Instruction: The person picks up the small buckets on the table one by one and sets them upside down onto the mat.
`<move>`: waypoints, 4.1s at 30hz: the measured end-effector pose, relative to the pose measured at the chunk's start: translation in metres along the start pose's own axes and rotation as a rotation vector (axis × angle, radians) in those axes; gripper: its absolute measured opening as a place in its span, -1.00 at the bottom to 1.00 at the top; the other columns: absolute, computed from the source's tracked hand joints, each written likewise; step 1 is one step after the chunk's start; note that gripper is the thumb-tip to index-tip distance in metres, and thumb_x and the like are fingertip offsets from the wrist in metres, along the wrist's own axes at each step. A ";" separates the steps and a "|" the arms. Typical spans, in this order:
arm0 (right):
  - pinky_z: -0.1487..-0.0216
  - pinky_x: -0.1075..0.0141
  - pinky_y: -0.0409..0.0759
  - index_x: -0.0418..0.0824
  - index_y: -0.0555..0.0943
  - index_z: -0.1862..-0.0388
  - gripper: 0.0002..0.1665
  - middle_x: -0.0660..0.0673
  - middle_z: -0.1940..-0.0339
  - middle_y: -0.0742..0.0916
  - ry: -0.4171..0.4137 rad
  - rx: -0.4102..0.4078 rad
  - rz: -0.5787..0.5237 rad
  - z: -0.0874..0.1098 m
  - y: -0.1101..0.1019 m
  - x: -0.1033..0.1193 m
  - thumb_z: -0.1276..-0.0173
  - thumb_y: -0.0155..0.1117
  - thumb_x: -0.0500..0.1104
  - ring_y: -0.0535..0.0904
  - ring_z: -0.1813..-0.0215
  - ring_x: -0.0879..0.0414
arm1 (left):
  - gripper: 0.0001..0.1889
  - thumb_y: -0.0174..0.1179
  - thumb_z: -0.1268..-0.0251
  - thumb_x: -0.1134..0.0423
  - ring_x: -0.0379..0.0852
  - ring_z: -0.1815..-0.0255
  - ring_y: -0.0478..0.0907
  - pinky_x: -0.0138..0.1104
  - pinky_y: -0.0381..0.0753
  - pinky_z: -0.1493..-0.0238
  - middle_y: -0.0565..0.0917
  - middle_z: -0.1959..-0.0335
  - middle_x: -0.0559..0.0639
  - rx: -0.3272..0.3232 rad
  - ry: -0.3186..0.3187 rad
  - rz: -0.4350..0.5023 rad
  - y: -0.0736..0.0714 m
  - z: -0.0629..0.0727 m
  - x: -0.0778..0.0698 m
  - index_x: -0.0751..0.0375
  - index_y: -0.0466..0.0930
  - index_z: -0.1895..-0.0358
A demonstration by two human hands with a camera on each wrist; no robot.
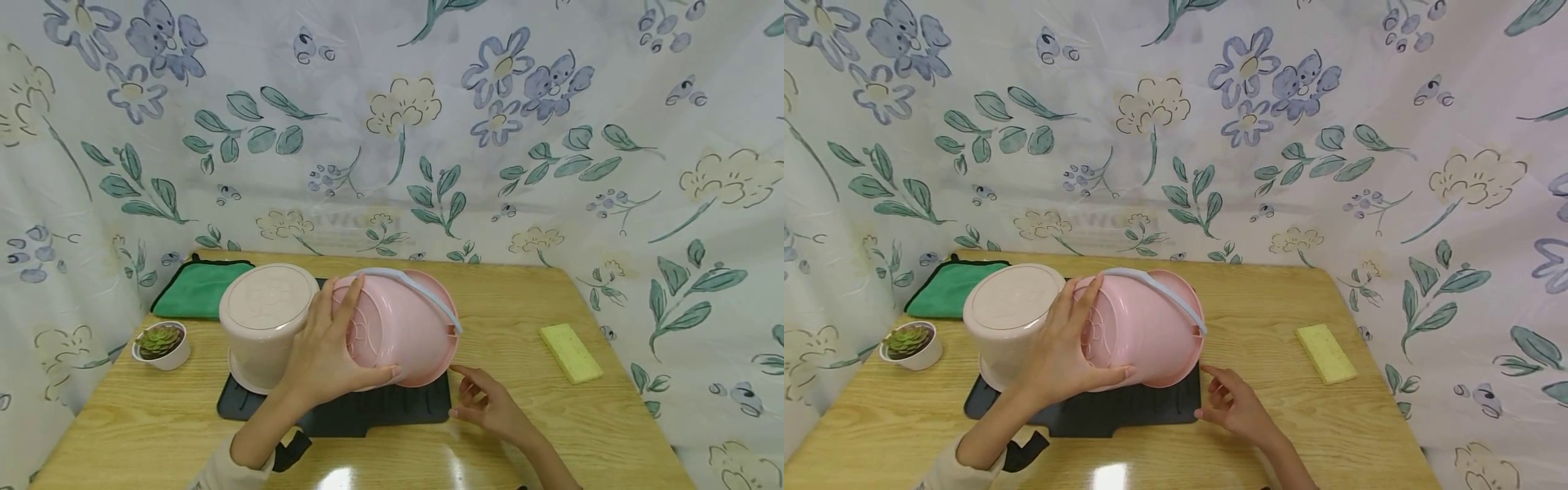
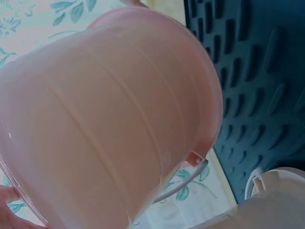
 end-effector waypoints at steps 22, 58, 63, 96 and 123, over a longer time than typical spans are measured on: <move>0.44 0.46 0.39 -0.22 0.53 -0.34 -0.24 0.00 0.30 0.50 0.022 0.059 0.389 -0.005 0.016 -0.014 -0.22 0.47 0.08 0.34 0.44 0.34 | 0.41 0.29 0.45 -0.66 0.39 -0.51 0.04 0.28 0.53 0.02 -0.02 -0.55 0.31 -0.035 -0.073 -0.170 0.018 0.010 -0.008 -0.39 -0.27 -0.60; 0.43 0.44 0.34 -0.19 0.55 -0.33 -0.18 0.01 0.34 0.52 0.204 0.013 0.271 -0.006 0.011 -0.035 -0.11 0.55 0.07 0.32 0.44 0.31 | 0.27 0.04 0.30 -0.73 0.43 -0.30 0.18 0.39 0.48 0.17 0.08 -0.45 0.40 0.041 -0.085 -0.359 0.052 -0.043 -0.023 -0.23 -0.04 -0.60; 0.43 0.44 0.33 -0.19 0.55 -0.33 -0.18 0.00 0.34 0.52 0.208 0.008 0.265 -0.007 0.011 -0.035 -0.10 0.56 0.07 0.32 0.44 0.30 | 0.30 0.06 0.33 -0.75 0.47 -0.36 0.15 0.44 0.43 0.06 0.04 -0.48 0.41 0.095 -0.111 -0.353 0.058 -0.048 -0.022 -0.24 -0.10 -0.61; 0.42 0.45 0.39 -0.24 0.55 -0.32 -0.21 -0.01 0.34 0.51 0.150 -0.024 0.234 -0.005 0.013 -0.036 -0.13 0.55 0.02 0.32 0.43 0.33 | 0.29 0.02 0.29 -0.75 0.50 -0.42 0.10 0.37 0.47 0.12 0.05 -0.49 0.45 0.240 -0.152 -0.383 0.084 -0.077 -0.022 -0.23 -0.11 -0.62; 0.44 0.46 0.35 -0.22 0.57 -0.31 -0.21 0.02 0.36 0.51 0.144 -0.028 0.245 -0.001 0.015 -0.034 -0.11 0.56 0.02 0.30 0.43 0.34 | 0.30 -0.03 0.28 -0.78 0.52 -0.39 0.14 0.35 0.49 0.13 0.08 -0.49 0.46 0.312 -0.177 -0.424 0.095 -0.090 -0.019 -0.24 -0.16 -0.62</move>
Point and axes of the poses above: each hand's wrist, its own z-axis away from the middle knuckle, its own y-axis out of the palm, x = y × z, the point moved 8 cm from there along -z, towards the middle knuckle
